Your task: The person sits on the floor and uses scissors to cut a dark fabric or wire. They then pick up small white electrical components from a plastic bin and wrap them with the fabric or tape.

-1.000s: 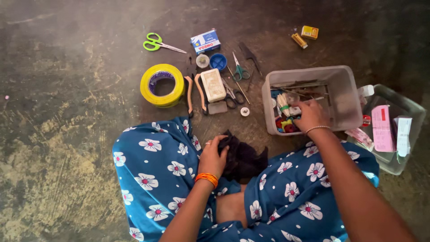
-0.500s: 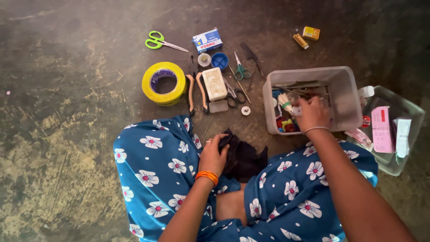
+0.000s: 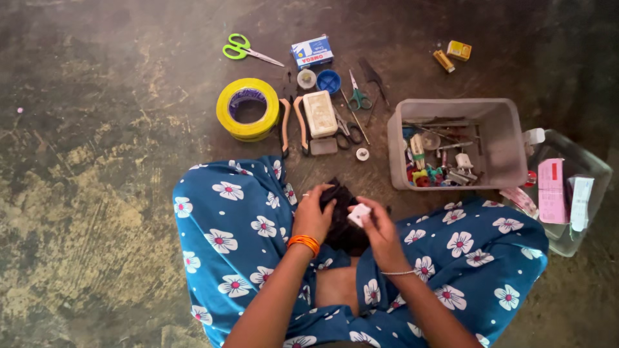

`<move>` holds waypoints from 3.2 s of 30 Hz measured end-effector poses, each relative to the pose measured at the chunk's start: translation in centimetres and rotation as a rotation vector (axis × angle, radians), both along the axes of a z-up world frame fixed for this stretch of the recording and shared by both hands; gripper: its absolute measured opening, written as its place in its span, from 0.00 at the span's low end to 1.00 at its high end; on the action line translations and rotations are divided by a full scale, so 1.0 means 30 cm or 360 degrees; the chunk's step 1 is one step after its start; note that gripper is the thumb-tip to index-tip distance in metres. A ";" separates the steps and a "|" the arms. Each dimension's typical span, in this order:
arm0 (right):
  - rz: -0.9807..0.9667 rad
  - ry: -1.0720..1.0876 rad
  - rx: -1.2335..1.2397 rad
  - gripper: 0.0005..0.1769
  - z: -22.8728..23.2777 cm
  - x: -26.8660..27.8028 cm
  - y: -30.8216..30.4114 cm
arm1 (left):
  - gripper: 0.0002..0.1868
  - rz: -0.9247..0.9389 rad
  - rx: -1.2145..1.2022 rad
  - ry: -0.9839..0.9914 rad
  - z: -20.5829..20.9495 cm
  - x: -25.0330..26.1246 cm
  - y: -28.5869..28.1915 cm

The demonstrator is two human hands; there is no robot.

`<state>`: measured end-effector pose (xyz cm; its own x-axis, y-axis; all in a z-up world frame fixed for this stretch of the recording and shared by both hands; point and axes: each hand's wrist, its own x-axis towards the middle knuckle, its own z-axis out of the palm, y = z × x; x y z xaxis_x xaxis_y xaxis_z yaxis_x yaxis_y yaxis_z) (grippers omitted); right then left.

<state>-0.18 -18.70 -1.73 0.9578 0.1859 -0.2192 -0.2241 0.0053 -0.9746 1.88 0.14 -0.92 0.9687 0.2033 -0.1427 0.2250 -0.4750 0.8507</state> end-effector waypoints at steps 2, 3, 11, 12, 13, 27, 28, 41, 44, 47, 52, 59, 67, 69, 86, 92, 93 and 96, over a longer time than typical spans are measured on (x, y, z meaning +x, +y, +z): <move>-0.0038 0.0316 0.0338 0.26 -0.121 0.026 0.021 | 0.18 0.0010 0.0003 -0.0242 0.032 -0.022 -0.005; -0.0116 0.0464 0.0486 0.28 -0.177 0.055 0.016 | 0.19 -0.0089 0.0077 -0.0381 0.046 -0.033 -0.005; -0.0266 0.1177 0.0781 0.46 -0.305 0.102 -0.046 | 0.23 -0.0724 0.0727 -0.0706 0.024 -0.070 -0.057; -0.0259 0.1155 0.0786 0.45 -0.306 0.106 -0.043 | 0.22 -0.0668 0.0690 -0.0665 0.014 -0.068 -0.057; -0.0260 0.1130 0.0796 0.45 -0.309 0.108 -0.041 | 0.22 -0.0620 0.0652 -0.0628 0.004 -0.061 -0.053; -0.0356 0.1202 0.0857 0.32 -0.323 0.092 -0.044 | 0.18 -0.0695 0.0643 -0.0627 0.006 -0.064 -0.039; -0.0391 0.1244 0.0815 0.33 -0.304 0.098 -0.038 | 0.19 -0.0589 0.0645 -0.0548 -0.001 -0.050 -0.036; -0.0293 0.1117 0.0966 0.26 -0.294 0.092 -0.032 | 0.17 -0.0827 0.0671 -0.0867 0.023 -0.058 -0.026; -0.0213 0.1072 0.0768 0.22 -0.284 0.097 -0.030 | 0.17 -0.0577 0.0698 -0.0440 0.015 -0.030 -0.033; -0.0094 0.0939 0.0657 0.22 -0.301 0.097 -0.025 | 0.17 -0.0299 0.0599 -0.0090 0.007 -0.010 -0.016; -0.0287 0.1098 0.1136 0.21 -0.352 0.103 -0.079 | 0.17 -0.0112 0.0155 -0.0182 0.049 -0.008 0.001; -0.0450 0.1254 0.1341 0.34 -0.254 0.126 -0.071 | 0.20 -0.0768 0.0280 -0.0660 0.075 -0.047 -0.023; -0.0157 0.1115 0.1247 0.28 -0.124 0.132 -0.022 | 0.19 -0.0885 0.0787 -0.0597 -0.029 -0.039 -0.038; -0.0118 0.1052 0.1086 0.30 -0.117 0.126 -0.020 | 0.18 -0.0800 0.0795 -0.0575 -0.026 -0.039 -0.046; -0.0214 0.1194 0.1235 0.31 -0.252 0.138 -0.032 | 0.27 -0.0757 0.0769 -0.0505 -0.055 -0.043 -0.062; -0.0259 0.1204 0.1203 0.37 -0.154 0.128 -0.018 | 0.27 -0.0960 0.0597 -0.0847 0.003 -0.062 -0.039; -0.0303 0.1242 0.1151 0.37 -0.132 0.130 -0.015 | 0.28 -0.0974 0.0591 -0.0787 0.014 -0.061 -0.042; -0.0347 0.1290 0.1101 0.35 -0.107 0.135 -0.008 | 0.28 -0.1010 0.0555 -0.0646 0.043 -0.061 -0.045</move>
